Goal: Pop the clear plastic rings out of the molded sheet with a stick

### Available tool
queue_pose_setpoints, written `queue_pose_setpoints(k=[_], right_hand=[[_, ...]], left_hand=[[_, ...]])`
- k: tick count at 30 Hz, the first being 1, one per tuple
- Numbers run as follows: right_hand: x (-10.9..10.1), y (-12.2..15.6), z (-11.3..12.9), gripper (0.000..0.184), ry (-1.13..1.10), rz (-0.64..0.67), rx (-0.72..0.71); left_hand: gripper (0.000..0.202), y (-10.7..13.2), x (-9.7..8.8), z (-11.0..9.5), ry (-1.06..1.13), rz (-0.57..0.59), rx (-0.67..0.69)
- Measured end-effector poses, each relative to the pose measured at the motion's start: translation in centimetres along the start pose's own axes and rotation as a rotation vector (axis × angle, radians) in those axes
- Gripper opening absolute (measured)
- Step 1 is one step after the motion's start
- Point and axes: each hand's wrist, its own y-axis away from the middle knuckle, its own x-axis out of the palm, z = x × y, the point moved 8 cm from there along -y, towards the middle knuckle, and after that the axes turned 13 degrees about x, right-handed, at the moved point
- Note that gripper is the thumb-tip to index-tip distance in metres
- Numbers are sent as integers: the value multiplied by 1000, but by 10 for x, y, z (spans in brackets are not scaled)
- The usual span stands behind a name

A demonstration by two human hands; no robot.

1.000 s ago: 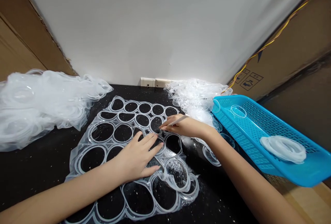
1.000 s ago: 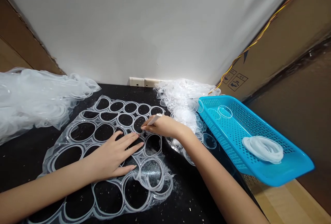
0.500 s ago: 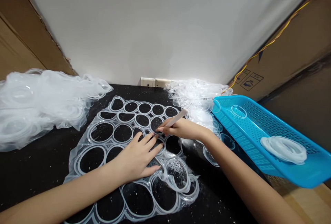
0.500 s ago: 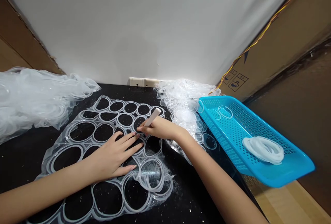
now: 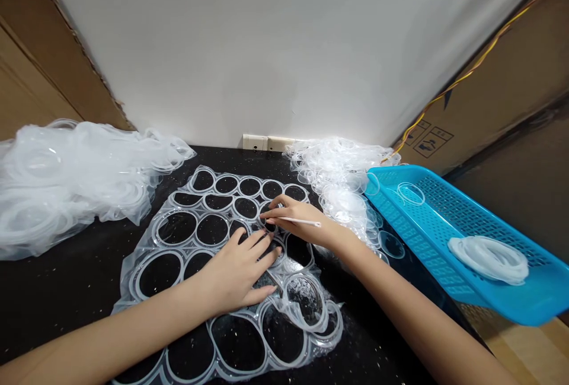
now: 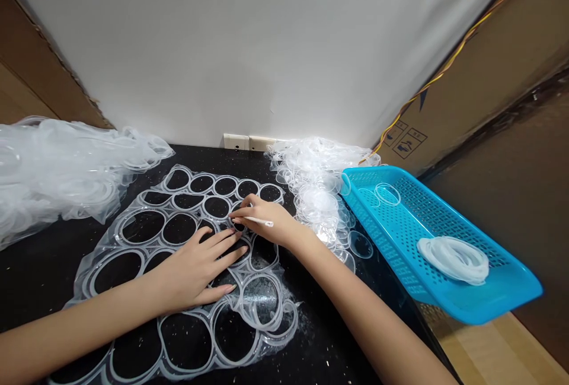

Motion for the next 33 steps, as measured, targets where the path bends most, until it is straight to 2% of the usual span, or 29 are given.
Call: queue_pose_setpoints(k=[3, 6, 10, 13, 17, 20, 25, 29, 33], right_hand=[[8, 0, 2, 33, 82, -8, -52], [8, 0, 4, 43, 207, -49, -65], [-4, -3, -3, 51, 335, -155, 39], [-21, -7, -15, 50, 311, -273, 128], [-44, -20, -42, 35, 52, -401, 229], [-58, -35, -57, 25, -176, -485, 243], [-65, -58, -79, 23, -709, -534, 339], [-72, -68, -91, 25, -904, -536, 415], [-93, -64, -107, 23, -1037, -618, 439]], left_hand=[[56, 1, 0, 3, 69, -2, -19], [57, 3, 0, 6, 145, 0, -41], [61, 4, 0, 7, 199, 12, -43], [62, 4, 0, 6, 222, 14, -36], [63, 4, 0, 5, 248, 15, -26], [64, 5, 0, 6, 267, 22, -31], [63, 5, 1, 6, 273, 24, -35], [63, 5, 2, 7, 286, 42, -44], [63, 6, 3, 7, 302, 48, -48]])
